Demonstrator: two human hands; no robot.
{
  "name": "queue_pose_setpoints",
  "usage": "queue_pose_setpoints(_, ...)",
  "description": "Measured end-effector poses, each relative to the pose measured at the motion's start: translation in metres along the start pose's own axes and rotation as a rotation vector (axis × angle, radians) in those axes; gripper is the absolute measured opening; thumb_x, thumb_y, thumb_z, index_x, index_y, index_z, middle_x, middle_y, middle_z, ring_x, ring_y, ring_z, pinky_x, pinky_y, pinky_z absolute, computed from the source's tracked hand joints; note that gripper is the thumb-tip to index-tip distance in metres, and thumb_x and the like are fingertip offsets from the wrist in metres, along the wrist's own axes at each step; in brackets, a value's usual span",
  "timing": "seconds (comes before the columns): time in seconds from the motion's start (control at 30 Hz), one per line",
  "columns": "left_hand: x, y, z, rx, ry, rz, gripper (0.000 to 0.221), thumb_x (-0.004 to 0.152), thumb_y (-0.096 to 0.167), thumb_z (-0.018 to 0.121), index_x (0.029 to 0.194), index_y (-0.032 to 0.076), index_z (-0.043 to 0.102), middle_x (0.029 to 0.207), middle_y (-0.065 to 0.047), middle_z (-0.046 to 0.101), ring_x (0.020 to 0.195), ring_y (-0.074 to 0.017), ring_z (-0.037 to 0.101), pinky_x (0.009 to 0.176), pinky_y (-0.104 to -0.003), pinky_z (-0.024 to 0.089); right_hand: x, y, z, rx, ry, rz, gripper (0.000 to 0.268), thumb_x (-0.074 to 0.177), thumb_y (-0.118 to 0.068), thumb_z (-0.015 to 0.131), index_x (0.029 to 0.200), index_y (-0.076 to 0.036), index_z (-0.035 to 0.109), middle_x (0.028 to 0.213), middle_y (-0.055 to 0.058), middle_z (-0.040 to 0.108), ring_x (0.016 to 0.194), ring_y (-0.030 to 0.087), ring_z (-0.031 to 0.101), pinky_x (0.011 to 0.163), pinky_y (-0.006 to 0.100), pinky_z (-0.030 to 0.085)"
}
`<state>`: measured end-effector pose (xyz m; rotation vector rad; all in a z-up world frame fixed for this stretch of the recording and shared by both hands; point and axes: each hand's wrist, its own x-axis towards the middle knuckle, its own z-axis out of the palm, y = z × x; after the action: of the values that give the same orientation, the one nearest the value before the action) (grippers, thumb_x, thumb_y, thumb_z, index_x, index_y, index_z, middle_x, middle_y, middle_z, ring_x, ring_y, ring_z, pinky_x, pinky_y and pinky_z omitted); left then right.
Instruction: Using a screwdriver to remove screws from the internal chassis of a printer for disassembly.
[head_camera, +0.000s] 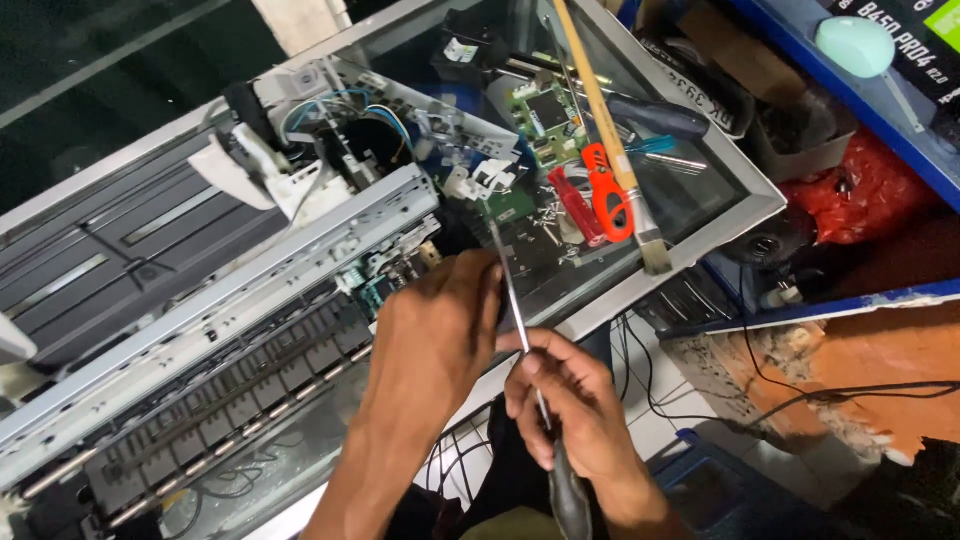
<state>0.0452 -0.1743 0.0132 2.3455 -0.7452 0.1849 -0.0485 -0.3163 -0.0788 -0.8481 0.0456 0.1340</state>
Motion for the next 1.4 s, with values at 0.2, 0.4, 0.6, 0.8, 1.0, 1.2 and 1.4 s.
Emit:
queue_pose_setpoints(0.2, 0.043, 0.002, 0.025, 0.143, -0.254, 0.073, 0.017, 0.085, -0.012, 0.068, 0.096, -0.001, 0.063, 0.095, -0.015, 0.065, 0.064, -0.0363, 0.066, 0.047, -0.046, 0.058, 0.015, -0.036, -0.010, -0.228, 0.272, -0.050, 0.044, 0.103, -0.012, 0.053, 0.142, 0.010, 0.058, 0.067, 0.010, 0.067, 0.032, 0.008, 0.045, 0.023, 0.022, 0.037)
queue_pose_setpoints(0.4, 0.064, -0.015, 0.056, 0.226, -0.390, 0.073, 0.056, 0.079, -0.015, 0.059, 0.129, 0.008, 0.067, 0.126, -0.024, 0.062, 0.117, -0.0458, 0.062, 0.083, -0.057, 0.059, 0.030, -0.044, -0.031, -0.222, 0.161, -0.230, 0.047, 0.103, -0.009, 0.048, 0.143, 0.015, 0.046, 0.065, 0.014, 0.061, 0.028, 0.012, 0.047, 0.021, 0.024, 0.040)
queue_pose_setpoints(0.6, 0.074, -0.016, 0.056, 0.251, -0.441, -0.113, 0.061, 0.080, -0.016, 0.056, 0.140, -0.004, 0.055, 0.131, -0.035, 0.059, 0.127, -0.0520, 0.056, 0.102, -0.058, 0.052, 0.039, -0.045, -0.039, -0.239, 0.159, -0.244, 0.048, 0.102, -0.007, 0.046, 0.144, 0.015, 0.045, 0.060, 0.022, 0.057, 0.023, 0.017, 0.046, 0.015, 0.026, 0.040)
queue_pose_setpoints(0.8, 0.078, -0.007, 0.035, 0.237, -0.482, -0.153, 0.078, 0.077, -0.016, 0.062, 0.152, -0.009, 0.040, 0.141, -0.039, 0.052, 0.135, -0.0548, 0.048, 0.106, -0.061, 0.047, 0.043, -0.054, -0.036, -0.298, 0.128, -0.195, 0.050, 0.102, -0.007, 0.045, 0.147, 0.014, 0.042, 0.061, 0.023, 0.059, 0.023, 0.018, 0.046, 0.015, 0.027, 0.040)
queue_pose_setpoints(1.0, 0.078, -0.020, 0.047, 0.170, -0.500, -0.114, 0.074, 0.080, -0.015, 0.065, 0.150, -0.003, 0.047, 0.138, -0.040, 0.053, 0.133, -0.0576, 0.047, 0.105, -0.064, 0.047, 0.042, -0.048, -0.038, -0.322, 0.127, -0.216, 0.051, 0.102, -0.005, 0.042, 0.151, 0.012, 0.037, 0.061, 0.023, 0.059, 0.023, 0.019, 0.047, 0.016, 0.027, 0.040)
queue_pose_setpoints(1.2, 0.080, -0.017, 0.042, 0.220, -0.497, -0.105, 0.078, 0.077, -0.012, 0.072, 0.151, 0.000, 0.049, 0.139, -0.041, 0.052, 0.134, -0.0574, 0.047, 0.102, -0.065, 0.048, 0.042, -0.047, -0.035, -0.335, 0.156, -0.238, 0.051, 0.102, -0.005, 0.042, 0.151, 0.011, 0.038, 0.061, 0.023, 0.059, 0.024, 0.019, 0.048, 0.017, 0.026, 0.041)
queue_pose_setpoints(1.4, 0.073, -0.023, 0.045, 0.187, -0.467, -0.072, 0.067, 0.081, -0.010, 0.066, 0.146, 0.003, 0.056, 0.140, -0.041, 0.050, 0.134, -0.0597, 0.046, 0.103, -0.067, 0.046, 0.043, -0.046, -0.036, -0.344, 0.148, -0.260, 0.050, 0.102, -0.003, 0.041, 0.150, 0.012, 0.039, 0.060, 0.022, 0.059, 0.023, 0.018, 0.048, 0.017, 0.026, 0.041)
